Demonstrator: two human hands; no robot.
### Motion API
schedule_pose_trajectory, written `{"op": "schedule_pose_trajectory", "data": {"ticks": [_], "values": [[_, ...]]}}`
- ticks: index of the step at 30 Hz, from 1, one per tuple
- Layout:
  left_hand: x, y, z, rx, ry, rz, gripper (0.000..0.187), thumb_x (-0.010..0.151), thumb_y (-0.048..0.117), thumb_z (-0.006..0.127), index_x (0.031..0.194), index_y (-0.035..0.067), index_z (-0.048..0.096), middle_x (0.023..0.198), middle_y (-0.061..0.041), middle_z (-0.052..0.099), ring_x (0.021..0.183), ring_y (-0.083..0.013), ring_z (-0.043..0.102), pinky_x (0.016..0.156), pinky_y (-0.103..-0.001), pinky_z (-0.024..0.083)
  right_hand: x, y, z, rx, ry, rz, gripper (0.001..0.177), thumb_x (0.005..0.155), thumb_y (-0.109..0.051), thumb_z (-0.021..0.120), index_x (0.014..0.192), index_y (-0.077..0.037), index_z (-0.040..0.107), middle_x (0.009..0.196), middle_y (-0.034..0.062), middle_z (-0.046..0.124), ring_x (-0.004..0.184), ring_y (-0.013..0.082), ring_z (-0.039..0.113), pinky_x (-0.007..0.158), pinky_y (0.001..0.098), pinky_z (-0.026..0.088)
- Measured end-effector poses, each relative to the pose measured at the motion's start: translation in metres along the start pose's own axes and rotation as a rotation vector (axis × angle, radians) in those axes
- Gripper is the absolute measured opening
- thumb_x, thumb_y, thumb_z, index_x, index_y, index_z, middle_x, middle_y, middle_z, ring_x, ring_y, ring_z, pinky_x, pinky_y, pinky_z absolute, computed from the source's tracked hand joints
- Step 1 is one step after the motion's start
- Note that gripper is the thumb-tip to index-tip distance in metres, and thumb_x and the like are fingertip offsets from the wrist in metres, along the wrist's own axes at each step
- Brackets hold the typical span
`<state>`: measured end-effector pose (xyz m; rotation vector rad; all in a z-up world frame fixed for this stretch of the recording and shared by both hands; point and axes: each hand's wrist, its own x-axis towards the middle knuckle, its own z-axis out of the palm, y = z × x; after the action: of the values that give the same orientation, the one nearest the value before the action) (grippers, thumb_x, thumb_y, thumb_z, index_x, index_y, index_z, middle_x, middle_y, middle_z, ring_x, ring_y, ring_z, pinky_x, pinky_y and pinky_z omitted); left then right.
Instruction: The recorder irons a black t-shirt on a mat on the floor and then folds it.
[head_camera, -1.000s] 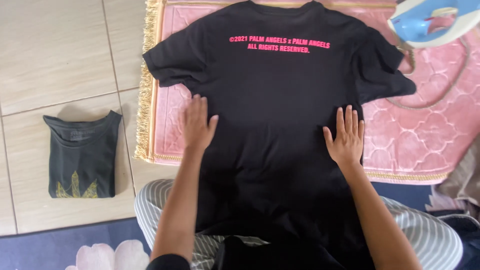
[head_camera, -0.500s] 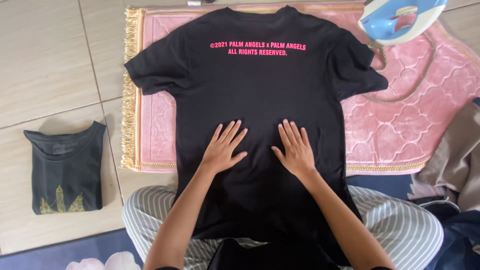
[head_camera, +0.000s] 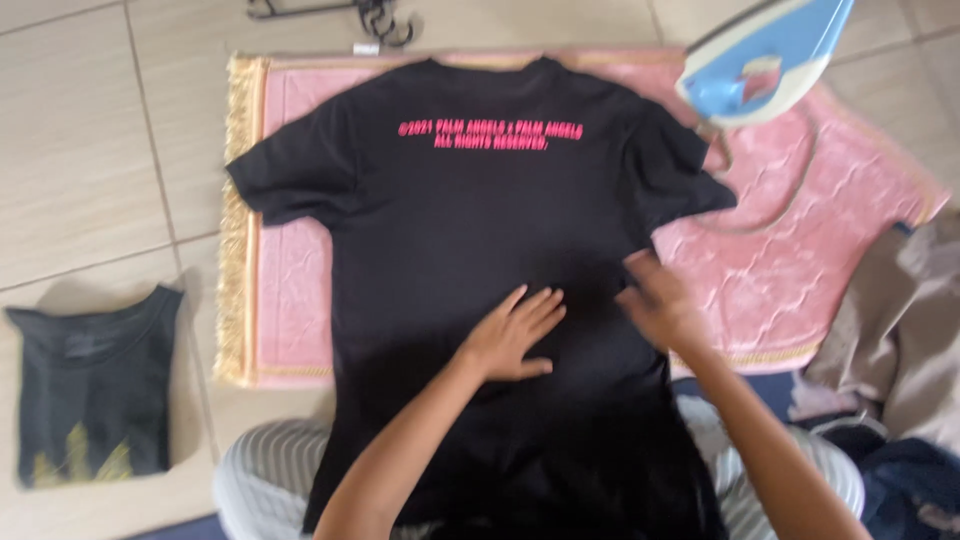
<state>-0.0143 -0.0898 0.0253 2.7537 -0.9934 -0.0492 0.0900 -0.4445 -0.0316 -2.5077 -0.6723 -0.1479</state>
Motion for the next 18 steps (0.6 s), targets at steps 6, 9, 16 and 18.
{"op": "schedule_pose_trajectory", "data": {"ticks": [6, 9, 16, 18], "values": [[-0.004, 0.014, 0.02, -0.083, -0.096, 0.046, 0.094, 0.093, 0.07, 0.045, 0.161, 0.009, 0.023, 0.17, -0.013, 0.015, 0.157, -0.0273, 0.011, 0.126, -0.053, 0.009, 0.167, 0.133, -0.101, 0.205, 0.455, 0.067, 0.092, 0.089, 0.002, 0.087, 0.157, 0.01, 0.025, 0.151, 0.0253, 0.044, 0.136, 0.0366, 0.049, 0.112, 0.0476, 0.046], [-0.008, 0.019, 0.033, -0.126, -0.109, 0.068, 0.093, 0.093, 0.069, 0.046, 0.162, 0.012, 0.021, 0.171, -0.012, 0.012, 0.157, -0.0275, 0.008, 0.125, -0.054, 0.007, 0.241, 0.112, -0.115, 0.486, 0.387, 0.267, 0.08, 0.082, 0.006, 0.087, 0.147, 0.007, 0.039, 0.134, 0.0179, 0.057, 0.119, 0.028, 0.061, 0.096, 0.0384, 0.056], [-0.013, 0.021, 0.038, -0.184, -0.093, 0.078, 0.09, 0.094, 0.067, 0.051, 0.165, 0.019, 0.022, 0.173, -0.009, 0.011, 0.159, -0.0256, 0.008, 0.127, -0.053, 0.006, 0.281, 0.096, -0.121, 0.941, 0.671, 0.551, 0.042, 0.088, 0.017, 0.063, 0.129, 0.006, 0.057, 0.106, 0.0172, 0.07, 0.082, 0.0279, 0.071, 0.065, 0.0363, 0.054], [-0.006, 0.017, 0.04, -0.177, -0.076, 0.083, 0.09, 0.093, 0.067, 0.05, 0.164, 0.019, 0.022, 0.173, -0.009, 0.011, 0.158, -0.0255, 0.007, 0.126, -0.053, 0.006, 0.273, 0.148, -0.148, 0.892, 0.779, 0.44, 0.052, 0.09, 0.015, 0.072, 0.137, 0.003, 0.054, 0.116, 0.0123, 0.069, 0.096, 0.0202, 0.073, 0.08, 0.0309, 0.058]]}}
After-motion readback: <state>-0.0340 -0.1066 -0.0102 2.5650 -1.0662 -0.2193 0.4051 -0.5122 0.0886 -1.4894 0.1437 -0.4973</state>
